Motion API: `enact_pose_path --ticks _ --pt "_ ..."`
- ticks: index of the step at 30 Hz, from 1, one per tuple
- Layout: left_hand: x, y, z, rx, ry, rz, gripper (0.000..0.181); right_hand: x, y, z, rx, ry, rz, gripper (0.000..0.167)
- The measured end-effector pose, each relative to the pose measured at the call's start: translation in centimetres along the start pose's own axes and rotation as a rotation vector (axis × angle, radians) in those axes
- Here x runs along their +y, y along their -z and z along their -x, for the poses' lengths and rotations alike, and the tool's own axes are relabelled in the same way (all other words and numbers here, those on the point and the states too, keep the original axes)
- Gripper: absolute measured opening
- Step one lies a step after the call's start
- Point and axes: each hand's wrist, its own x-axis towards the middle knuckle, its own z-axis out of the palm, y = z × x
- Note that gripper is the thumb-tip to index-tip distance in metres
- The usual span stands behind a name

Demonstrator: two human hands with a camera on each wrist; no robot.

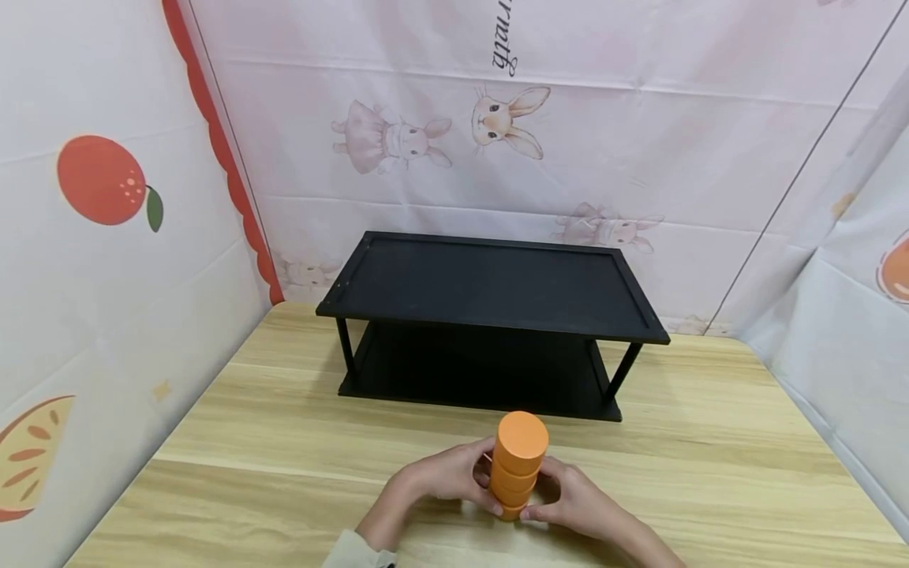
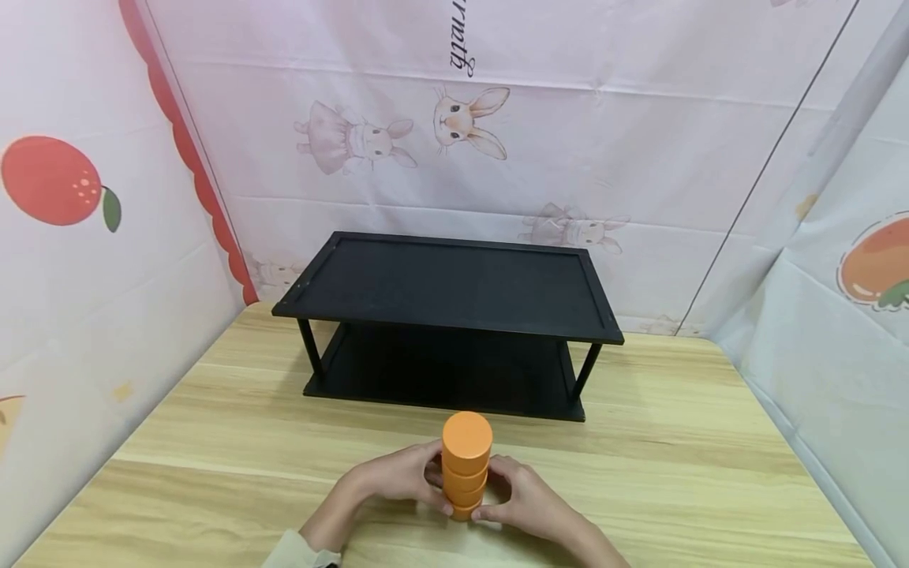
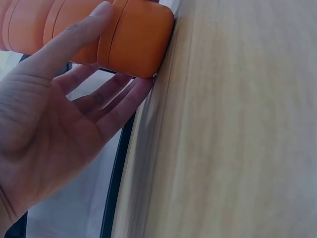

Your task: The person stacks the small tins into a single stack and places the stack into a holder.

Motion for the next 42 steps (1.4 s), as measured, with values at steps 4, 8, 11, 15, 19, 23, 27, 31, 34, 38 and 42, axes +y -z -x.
enact_pose_path --ticks 4,8,11,15,19,23,27,31,34,38,42 --pt "0.11 0.0 -0.07 -0.001 -0.01 -0.008 0.065 -0.02 0.03 -0.02 0.002 0.005 0.005 0.054" --pt "0.14 0.0 -0.05 0.0 -0.018 -0.017 0.063 -0.05 0.06 0.0 0.001 0.009 -0.004 0.053" --pt "0.17 0.03 -0.03 -0.001 -0.024 -0.022 0.063 -0.05 0.06 0.0 0.0 0.005 -0.013 0.053" --pt "0.24 0.08 -0.01 -0.003 -0.034 -0.027 0.063 -0.04 0.05 -0.05 -0.001 -0.001 -0.02 0.052" --pt "0.22 0.11 -0.03 -0.005 -0.044 -0.026 0.062 -0.05 0.03 -0.08 0.0 -0.001 -0.016 0.052" --pt "0.15 0.08 -0.03 -0.005 -0.045 -0.027 0.061 -0.06 0.01 -0.06 -0.001 0.0 -0.015 0.052" --pt "0.16 0.03 0.01 -0.002 -0.044 -0.027 0.061 -0.1 0.02 -0.09 -0.011 -0.013 -0.026 0.052" --pt "0.2 0.04 0.01 -0.005 -0.044 -0.024 0.06 -0.18 0.1 -0.11 -0.016 -0.018 -0.03 0.052" --pt "0.21 0.05 -0.01 -0.01 -0.041 -0.019 0.059 -0.21 0.11 -0.07 -0.014 -0.013 -0.026 0.051" --pt "0.19 0.06 -0.02 -0.012 -0.036 -0.019 0.056 -0.2 0.08 -0.05 -0.011 -0.017 -0.023 0.051" --pt "0.1 0.06 -0.03 -0.009 -0.032 -0.02 0.056 -0.17 0.07 -0.1 -0.014 -0.022 -0.026 0.05"
